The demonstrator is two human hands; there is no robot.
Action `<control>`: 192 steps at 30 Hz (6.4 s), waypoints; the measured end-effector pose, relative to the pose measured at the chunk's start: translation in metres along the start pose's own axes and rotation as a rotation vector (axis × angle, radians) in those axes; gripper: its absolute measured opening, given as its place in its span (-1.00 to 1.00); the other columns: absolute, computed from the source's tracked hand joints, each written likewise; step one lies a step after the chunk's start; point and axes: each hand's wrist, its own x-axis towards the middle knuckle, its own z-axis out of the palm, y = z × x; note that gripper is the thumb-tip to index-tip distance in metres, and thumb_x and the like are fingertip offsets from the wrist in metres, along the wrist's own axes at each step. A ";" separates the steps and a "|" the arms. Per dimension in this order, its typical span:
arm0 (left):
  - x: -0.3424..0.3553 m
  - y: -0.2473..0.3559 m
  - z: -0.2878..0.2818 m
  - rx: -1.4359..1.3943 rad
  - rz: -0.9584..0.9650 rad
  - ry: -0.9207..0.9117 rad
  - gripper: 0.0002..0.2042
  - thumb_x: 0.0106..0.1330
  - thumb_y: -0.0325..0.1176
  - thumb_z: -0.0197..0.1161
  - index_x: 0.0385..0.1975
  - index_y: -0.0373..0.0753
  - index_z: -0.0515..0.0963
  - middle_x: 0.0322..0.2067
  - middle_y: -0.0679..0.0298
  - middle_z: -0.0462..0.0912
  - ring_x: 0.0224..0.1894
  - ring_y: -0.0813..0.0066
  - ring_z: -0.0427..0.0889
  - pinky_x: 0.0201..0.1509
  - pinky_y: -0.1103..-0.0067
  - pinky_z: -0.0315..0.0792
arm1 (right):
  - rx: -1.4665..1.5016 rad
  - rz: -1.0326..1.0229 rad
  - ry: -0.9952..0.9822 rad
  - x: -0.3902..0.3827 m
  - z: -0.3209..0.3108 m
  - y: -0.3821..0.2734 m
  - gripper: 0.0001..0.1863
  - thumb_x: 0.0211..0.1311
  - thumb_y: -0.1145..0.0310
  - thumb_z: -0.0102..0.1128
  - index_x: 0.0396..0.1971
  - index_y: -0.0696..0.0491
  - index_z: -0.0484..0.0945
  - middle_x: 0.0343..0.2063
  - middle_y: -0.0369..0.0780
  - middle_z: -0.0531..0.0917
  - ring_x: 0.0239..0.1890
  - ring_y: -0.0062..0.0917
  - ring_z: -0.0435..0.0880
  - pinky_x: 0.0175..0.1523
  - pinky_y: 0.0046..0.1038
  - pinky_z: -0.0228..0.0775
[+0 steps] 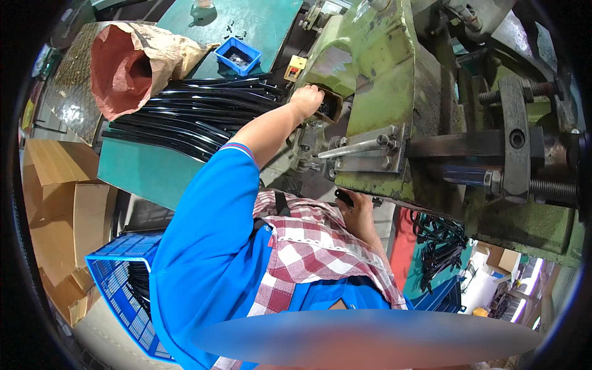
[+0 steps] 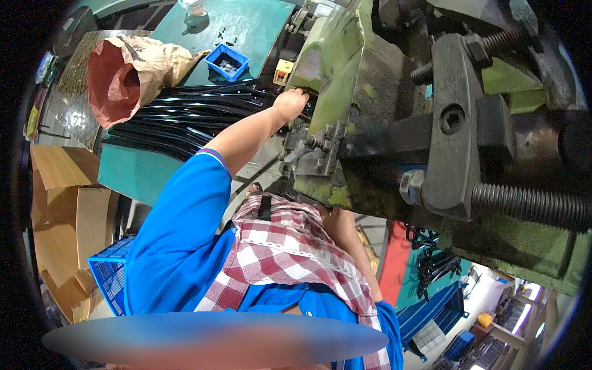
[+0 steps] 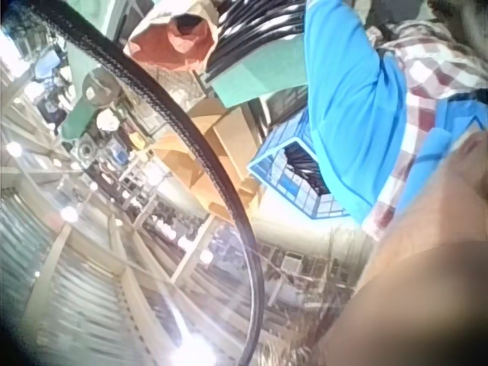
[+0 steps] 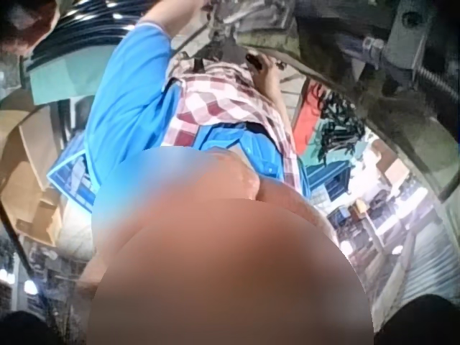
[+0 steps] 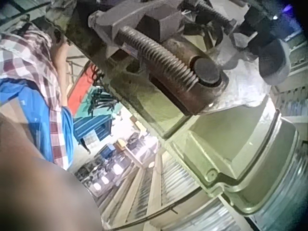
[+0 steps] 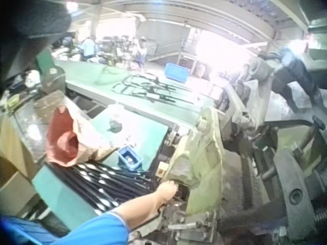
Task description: The person repeatedly picks up black metal rods, places them into a bending machine, and operates the machine to bend the rods. After bending, the rods are placed into a blue crate.
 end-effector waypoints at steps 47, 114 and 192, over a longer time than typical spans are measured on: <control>-0.082 0.045 -0.105 -0.764 -0.114 -0.231 -0.88 0.09 -0.42 0.22 -0.41 -0.31 0.56 -0.48 0.04 0.62 -0.37 0.16 0.62 -0.26 0.38 0.46 | 0.148 0.050 -0.186 0.019 0.010 0.010 -0.63 0.05 0.48 0.28 -0.07 0.11 0.57 -0.35 -0.05 0.66 -0.38 -0.31 0.67 -0.26 -0.41 0.44; -0.311 -0.102 -0.111 0.469 -0.417 -0.271 -0.86 0.11 -0.39 0.13 -0.31 -0.10 0.52 -0.26 0.26 0.46 -0.16 0.28 0.51 -0.17 0.42 0.44 | 0.395 -0.001 0.187 0.070 0.057 0.028 -0.75 0.05 0.42 0.37 -0.36 0.28 0.57 -0.55 -0.12 0.64 -0.50 -0.53 0.58 -0.34 -0.50 0.42; 0.011 0.031 -0.032 -0.151 0.135 -0.424 -0.80 0.13 -0.35 0.18 -0.32 -0.30 0.63 -0.25 0.01 0.66 -0.13 0.11 0.64 -0.10 0.36 0.53 | -0.655 -0.345 0.166 0.073 0.046 0.028 -0.47 0.09 0.14 0.24 0.05 0.07 0.46 -0.05 0.03 0.53 -0.09 -0.13 0.58 -0.01 -0.19 0.45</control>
